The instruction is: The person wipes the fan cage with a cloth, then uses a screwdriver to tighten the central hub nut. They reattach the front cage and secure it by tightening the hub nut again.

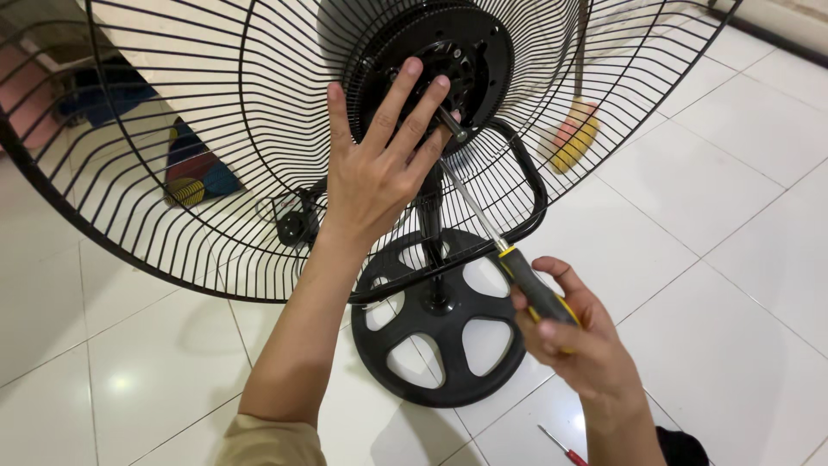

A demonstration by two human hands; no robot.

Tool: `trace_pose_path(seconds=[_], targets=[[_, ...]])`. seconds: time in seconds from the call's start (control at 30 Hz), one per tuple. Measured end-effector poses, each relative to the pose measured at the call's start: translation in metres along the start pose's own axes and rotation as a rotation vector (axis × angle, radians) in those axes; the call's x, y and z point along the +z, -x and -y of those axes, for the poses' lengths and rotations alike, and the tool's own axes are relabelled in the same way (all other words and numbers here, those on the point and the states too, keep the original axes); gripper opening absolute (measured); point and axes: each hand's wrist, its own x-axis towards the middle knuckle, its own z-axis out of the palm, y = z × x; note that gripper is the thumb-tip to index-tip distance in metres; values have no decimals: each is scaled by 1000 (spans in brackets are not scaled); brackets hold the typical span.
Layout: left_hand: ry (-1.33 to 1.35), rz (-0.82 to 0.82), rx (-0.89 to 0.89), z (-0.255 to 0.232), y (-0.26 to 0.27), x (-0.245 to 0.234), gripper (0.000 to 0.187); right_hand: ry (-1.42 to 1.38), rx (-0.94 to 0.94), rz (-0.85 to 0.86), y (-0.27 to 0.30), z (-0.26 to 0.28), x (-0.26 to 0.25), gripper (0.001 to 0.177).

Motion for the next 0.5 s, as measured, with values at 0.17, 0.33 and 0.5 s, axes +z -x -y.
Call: trace_pose_path(seconds=[0.17, 0.33, 0.5], targets=[[-40, -1, -9, -3, -5, 1, 31, 180, 58, -146, 4, 4, 2, 74], [-89, 25, -16, -4, -11, -1, 34, 189, 23, -177, 1, 11, 11, 73], [-20, -20, -6, -6, -6, -1, 20, 238, -87, -125, 5, -4, 15, 71]])
